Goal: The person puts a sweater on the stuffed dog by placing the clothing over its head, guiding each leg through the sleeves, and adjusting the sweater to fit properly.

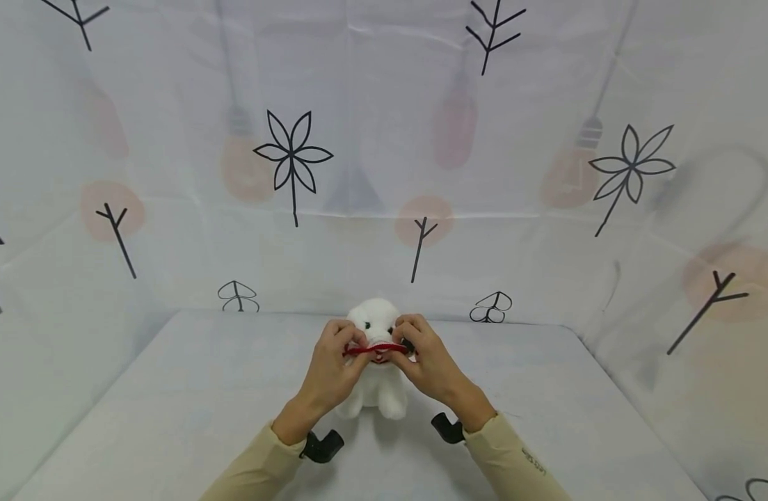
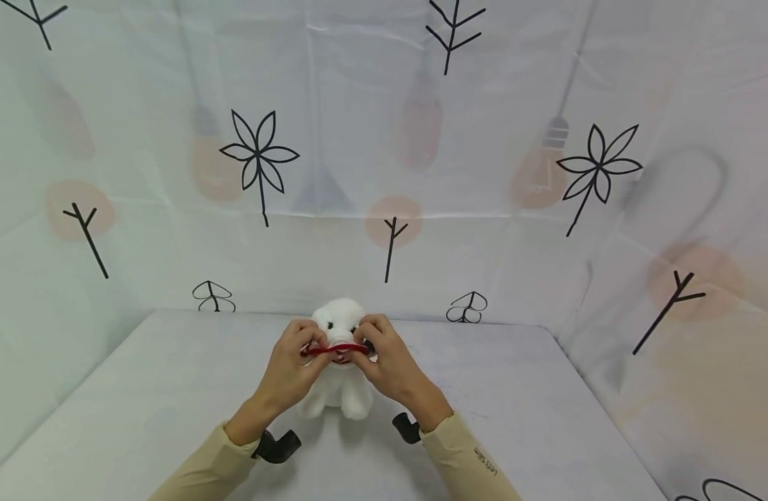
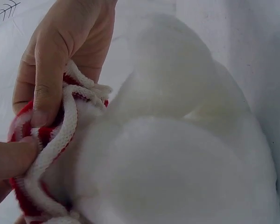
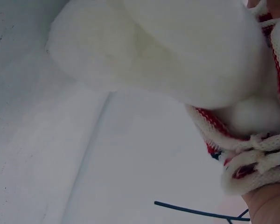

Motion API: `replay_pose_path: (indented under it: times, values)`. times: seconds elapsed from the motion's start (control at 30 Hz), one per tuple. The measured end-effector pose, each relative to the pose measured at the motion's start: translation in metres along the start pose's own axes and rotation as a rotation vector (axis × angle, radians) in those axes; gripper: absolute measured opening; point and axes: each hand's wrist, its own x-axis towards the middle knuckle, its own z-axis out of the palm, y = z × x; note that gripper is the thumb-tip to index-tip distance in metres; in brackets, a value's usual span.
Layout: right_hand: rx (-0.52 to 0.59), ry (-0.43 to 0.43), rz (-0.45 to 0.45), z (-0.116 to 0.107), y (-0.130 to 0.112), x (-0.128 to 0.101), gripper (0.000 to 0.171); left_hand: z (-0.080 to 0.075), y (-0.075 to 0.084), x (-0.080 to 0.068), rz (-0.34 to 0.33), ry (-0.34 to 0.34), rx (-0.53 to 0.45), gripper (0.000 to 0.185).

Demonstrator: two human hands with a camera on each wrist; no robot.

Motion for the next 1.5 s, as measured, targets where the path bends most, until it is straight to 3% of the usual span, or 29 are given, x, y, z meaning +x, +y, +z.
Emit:
replay_pose_path:
  times: [0.23, 0.37, 0.63, 0.9, 1.03, 1.2, 1.5]
  values:
    - [-0.091, -0.086, 0.024, 0.005, 0.004, -0.004, 0.021, 0.002, -0.01, -0.003, 0.006, -0.039, 0.058, 0.024]
    - [-0.076, -0.048, 0.031, 0.006, 0.008, -0.003, 0.018, 0.003, -0.015, -0.002, 0.001, -0.018, 0.043, 0.024]
    - [-0.112, 0.01, 0.117, 0.006, 0.015, -0.006, 0.017, 0.004, -0.025, -0.005, -0.049, -0.02, 0.092, 0.043]
    - [-0.282, 0.149, 0.073, 0.009, 0.011, -0.004, 0.031, 0.004, -0.029, -0.007, -0.109, 0.112, 0.264, 0.05]
    - [-0.264, 0.142, 0.037, 0.011, 0.009, -0.003, 0.026, 0.005, -0.029, -0.007, -0.075, 0.132, 0.258, 0.049]
    - [-0.226, 0.103, -0.029, 0.014, 0.009, -0.003, 0.022, 0.006, -0.03, -0.007, -0.022, 0.102, 0.18, 0.046]
    - [-0.177, 0.06, -0.083, 0.016, 0.01, -0.004, 0.019, 0.006, -0.033, -0.009, 0.037, 0.078, 0.156, 0.057]
